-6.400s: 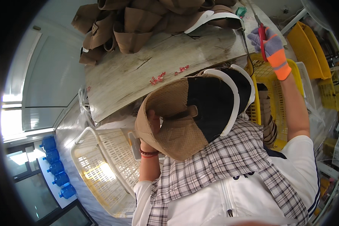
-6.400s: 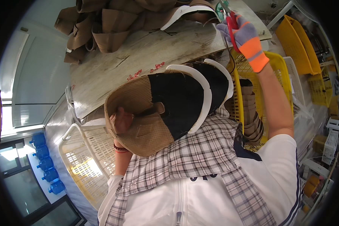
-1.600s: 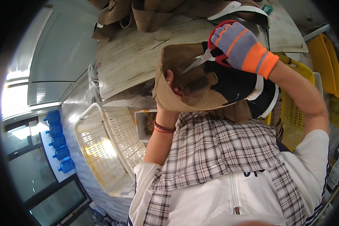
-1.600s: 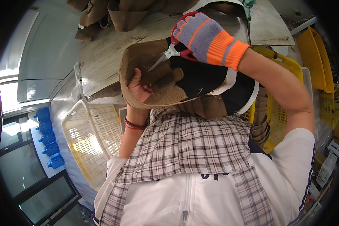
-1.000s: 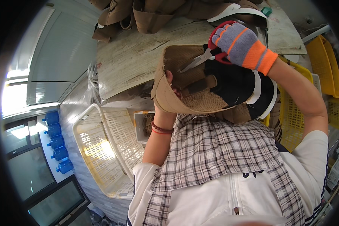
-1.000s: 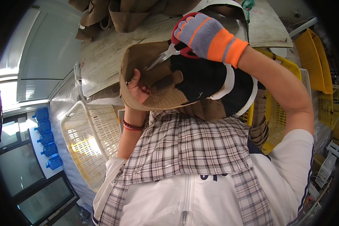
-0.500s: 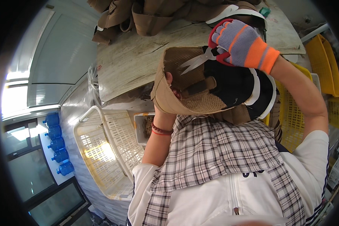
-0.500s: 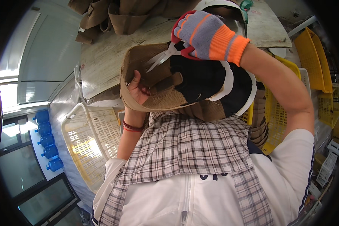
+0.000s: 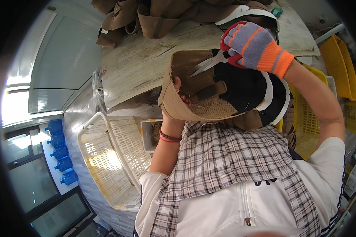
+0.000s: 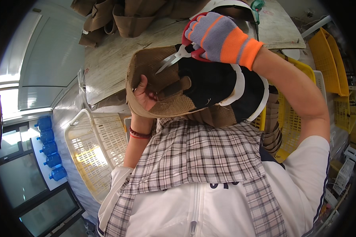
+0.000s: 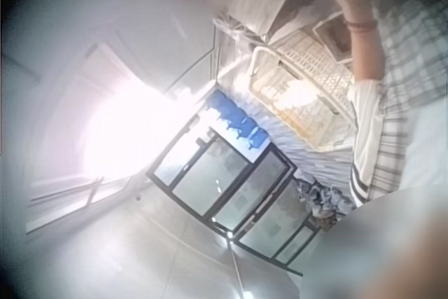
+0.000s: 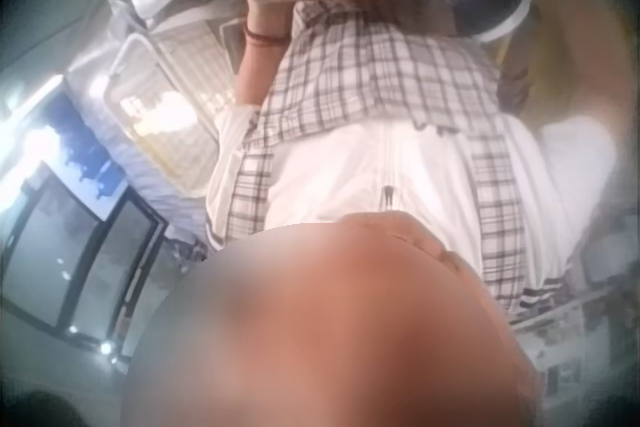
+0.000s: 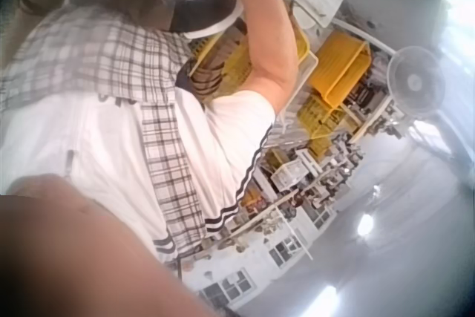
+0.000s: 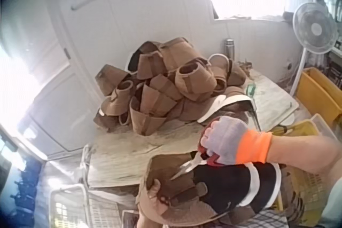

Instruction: The person uses a rotary cutter and scissors to trim the edges and interior lining of brown shoe uppers. They handle each upper individually, rotating it to access different sides, and place trimmed pieces into a yellow basket.

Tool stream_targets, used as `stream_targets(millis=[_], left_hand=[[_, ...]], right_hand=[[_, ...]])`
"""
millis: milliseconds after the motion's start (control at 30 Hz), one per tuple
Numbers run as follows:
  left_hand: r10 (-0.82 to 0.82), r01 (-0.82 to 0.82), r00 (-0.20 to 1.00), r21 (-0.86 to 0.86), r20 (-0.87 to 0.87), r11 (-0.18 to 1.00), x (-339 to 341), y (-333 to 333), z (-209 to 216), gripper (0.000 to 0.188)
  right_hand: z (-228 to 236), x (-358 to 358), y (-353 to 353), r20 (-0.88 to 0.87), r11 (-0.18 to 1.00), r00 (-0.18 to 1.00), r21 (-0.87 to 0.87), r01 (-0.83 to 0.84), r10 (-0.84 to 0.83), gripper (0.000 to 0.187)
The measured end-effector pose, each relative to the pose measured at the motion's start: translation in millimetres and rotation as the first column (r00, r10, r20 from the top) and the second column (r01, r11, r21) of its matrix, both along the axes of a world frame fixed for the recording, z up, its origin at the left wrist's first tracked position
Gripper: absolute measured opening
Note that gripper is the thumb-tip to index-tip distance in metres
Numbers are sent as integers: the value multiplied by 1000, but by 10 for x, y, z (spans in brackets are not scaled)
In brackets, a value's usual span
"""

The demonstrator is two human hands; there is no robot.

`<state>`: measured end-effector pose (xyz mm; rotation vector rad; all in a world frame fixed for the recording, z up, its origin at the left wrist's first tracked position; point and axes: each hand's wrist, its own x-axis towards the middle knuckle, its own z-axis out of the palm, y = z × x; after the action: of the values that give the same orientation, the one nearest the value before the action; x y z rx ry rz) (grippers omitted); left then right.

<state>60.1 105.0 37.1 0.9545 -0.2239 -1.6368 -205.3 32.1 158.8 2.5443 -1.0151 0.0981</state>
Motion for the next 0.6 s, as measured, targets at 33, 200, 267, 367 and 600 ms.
stream_targets(millis=[33, 200, 267, 367, 600], left_hand=[[-7, 8, 1000, -52, 7, 999, -14, -3, 0, 29], [-11, 11, 999, 20, 37, 1000, 110, -15, -54, 23], [-77, 77, 997, -52, -9, 996, 126, 8, -43, 25], [-168, 160, 983, -108, -75, 981, 230, 166, -218, 23], [-565, 574, 811, 22, -154, 818, 469, 356, -50, 8]], right_hand=[[-2, 7, 1, -19, 1000, 1000, 12, 19, -19, 37], [70, -33, 68, -33, 990, 990, 27, 137, -136, 36], [14, -101, 108, 141, 998, 988, 4, 60, -60, 34], [20, -35, 403, 289, 985, 954, 171, 29, -78, 33], [-76, 105, 718, -203, 928, 958, 274, 254, -203, 53]])
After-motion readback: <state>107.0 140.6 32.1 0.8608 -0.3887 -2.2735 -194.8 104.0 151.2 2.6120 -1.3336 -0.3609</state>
